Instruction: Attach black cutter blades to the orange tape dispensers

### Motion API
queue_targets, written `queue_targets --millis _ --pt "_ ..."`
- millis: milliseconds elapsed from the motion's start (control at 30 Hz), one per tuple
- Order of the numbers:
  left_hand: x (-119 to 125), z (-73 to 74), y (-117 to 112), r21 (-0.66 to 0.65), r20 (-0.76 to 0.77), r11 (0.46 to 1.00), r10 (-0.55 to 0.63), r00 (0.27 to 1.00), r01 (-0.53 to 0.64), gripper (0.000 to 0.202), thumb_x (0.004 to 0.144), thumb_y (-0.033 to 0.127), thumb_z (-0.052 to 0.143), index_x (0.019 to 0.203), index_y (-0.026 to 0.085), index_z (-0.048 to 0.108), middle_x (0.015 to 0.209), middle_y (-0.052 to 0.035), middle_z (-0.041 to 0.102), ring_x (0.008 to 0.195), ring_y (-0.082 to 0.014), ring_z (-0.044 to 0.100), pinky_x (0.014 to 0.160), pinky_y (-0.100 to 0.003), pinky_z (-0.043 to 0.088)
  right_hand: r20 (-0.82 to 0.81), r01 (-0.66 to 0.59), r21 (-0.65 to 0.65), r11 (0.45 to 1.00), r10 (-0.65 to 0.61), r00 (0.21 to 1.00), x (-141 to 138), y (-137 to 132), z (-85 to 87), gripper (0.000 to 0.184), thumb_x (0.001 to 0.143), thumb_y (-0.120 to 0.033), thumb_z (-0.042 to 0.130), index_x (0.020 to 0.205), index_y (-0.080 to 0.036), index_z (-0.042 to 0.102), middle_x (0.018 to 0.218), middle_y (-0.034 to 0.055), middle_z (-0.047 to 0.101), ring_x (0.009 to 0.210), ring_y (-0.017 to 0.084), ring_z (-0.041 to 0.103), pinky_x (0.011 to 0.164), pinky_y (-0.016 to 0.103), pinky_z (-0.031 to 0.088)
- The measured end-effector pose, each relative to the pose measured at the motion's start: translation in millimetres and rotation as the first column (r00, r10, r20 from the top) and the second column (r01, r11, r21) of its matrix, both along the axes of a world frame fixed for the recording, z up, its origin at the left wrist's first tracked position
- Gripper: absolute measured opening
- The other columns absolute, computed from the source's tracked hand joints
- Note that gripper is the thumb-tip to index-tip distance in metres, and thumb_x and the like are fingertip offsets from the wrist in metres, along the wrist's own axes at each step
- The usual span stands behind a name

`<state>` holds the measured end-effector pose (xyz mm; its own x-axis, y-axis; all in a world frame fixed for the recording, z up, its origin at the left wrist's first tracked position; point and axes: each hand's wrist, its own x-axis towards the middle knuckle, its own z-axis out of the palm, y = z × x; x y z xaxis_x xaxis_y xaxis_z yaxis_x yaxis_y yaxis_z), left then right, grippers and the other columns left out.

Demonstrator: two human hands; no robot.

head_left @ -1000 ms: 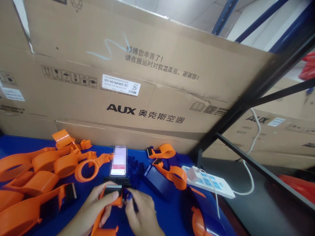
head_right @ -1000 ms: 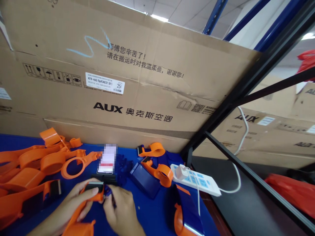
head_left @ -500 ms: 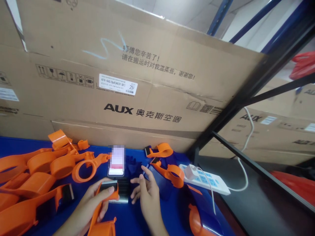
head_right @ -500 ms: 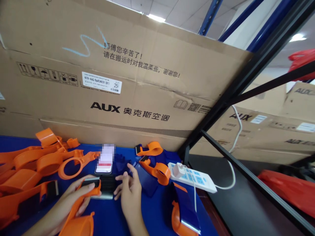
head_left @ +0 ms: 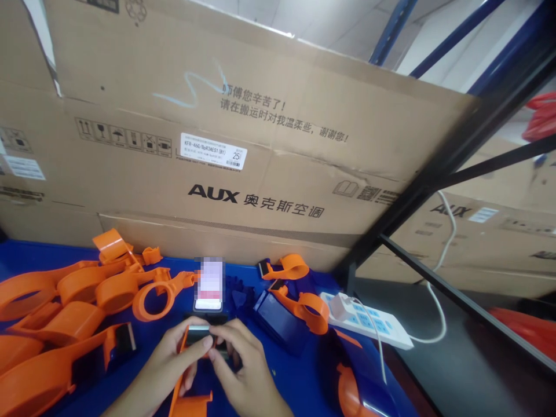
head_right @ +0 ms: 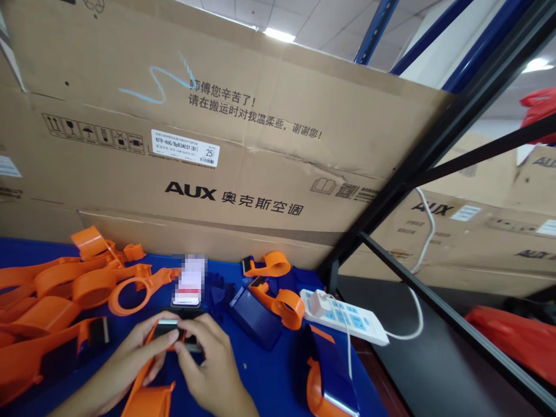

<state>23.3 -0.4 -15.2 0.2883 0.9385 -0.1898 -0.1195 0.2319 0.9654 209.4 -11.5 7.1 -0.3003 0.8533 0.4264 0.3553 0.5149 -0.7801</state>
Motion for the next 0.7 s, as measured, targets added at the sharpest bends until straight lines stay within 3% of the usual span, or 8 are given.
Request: queue_targets --millis 133,267,367,500,600,700 --pt "-3.1 1.8 2.7 -0.038 0.046 0.999 0.021 0.999 -0.019 0.044 0.090 0.056 0.074 0.115 0.022 0.064 0.048 0.0081 0.053 0.036 -0.0088 0.041 0.036 -0.018 0.031 0.005 0.012 0.029 1.000 -0.012 1.000 4.5 1.0 2.3 0.028 0.098 -0.021 0.066 0.125 -0.025 0.071 0.099 0.0054 0.070 0.082 0.019 0.066 0.069 0.028 0.053" --pt "-17.9 11.6 12.8 -0.090 0.185 0.982 0.180 0.966 -0.166 0.046 0.092 0.055 0.071 0.121 0.020 0.062 0.042 0.0085 0.051 0.032 -0.0085 0.035 0.035 -0.018 0.027 -0.102 0.233 0.080 0.969 -0.225 0.969 19.0 9.1 4.9 0.018 0.100 -0.022 0.061 0.116 -0.023 0.070 0.087 0.0025 0.068 0.072 0.017 0.064 0.066 0.027 0.052" --pt "-30.7 19.9 18.8 -0.144 0.289 0.965 0.255 0.923 -0.221 0.043 0.095 0.055 0.065 0.121 0.021 0.059 0.042 0.0057 0.056 0.031 -0.0104 0.041 0.036 -0.018 0.033 -0.076 0.353 0.073 0.933 -0.348 0.935 30.5 15.6 5.1 0.016 0.101 -0.024 0.060 0.114 -0.023 0.070 0.084 0.0024 0.067 0.070 0.018 0.064 0.064 0.027 0.053" --pt "-37.4 26.2 18.7 -0.200 0.375 0.943 0.323 0.869 -0.265 0.036 0.096 0.047 0.068 0.122 0.023 0.060 0.047 0.0041 0.061 0.037 -0.0124 0.051 0.042 -0.019 0.042 0.128 0.289 0.093 0.953 -0.299 0.946 31.9 16.8 3.5 0.019 0.098 -0.021 0.063 0.115 -0.024 0.072 0.092 0.0048 0.071 0.082 0.022 0.068 0.075 0.032 0.056" --pt "-40.2 27.9 17.4 -0.219 0.451 0.927 0.373 0.811 -0.305 0.035 0.092 0.040 0.074 0.121 0.023 0.062 0.069 -0.0018 0.076 0.038 -0.0111 0.052 0.041 -0.021 0.043 0.218 0.220 0.118 0.968 -0.241 0.946 24.2 14.5 1.0 0.023 0.097 -0.017 0.063 0.116 -0.025 0.071 0.104 0.0060 0.075 0.095 0.024 0.070 0.090 0.037 0.057" --pt "-45.4 27.8 19.0 -0.252 0.497 0.918 0.393 0.774 -0.305 0.033 0.088 0.035 0.077 0.116 0.024 0.064 0.082 -0.0040 0.080 0.039 -0.0102 0.052 0.041 -0.023 0.044 0.280 0.175 0.131 0.976 -0.205 0.938 16.5 13.4 -2.8 0.025 0.097 -0.015 0.062 0.119 -0.026 0.070 0.111 0.0055 0.076 0.101 0.025 0.071 0.101 0.041 0.054"
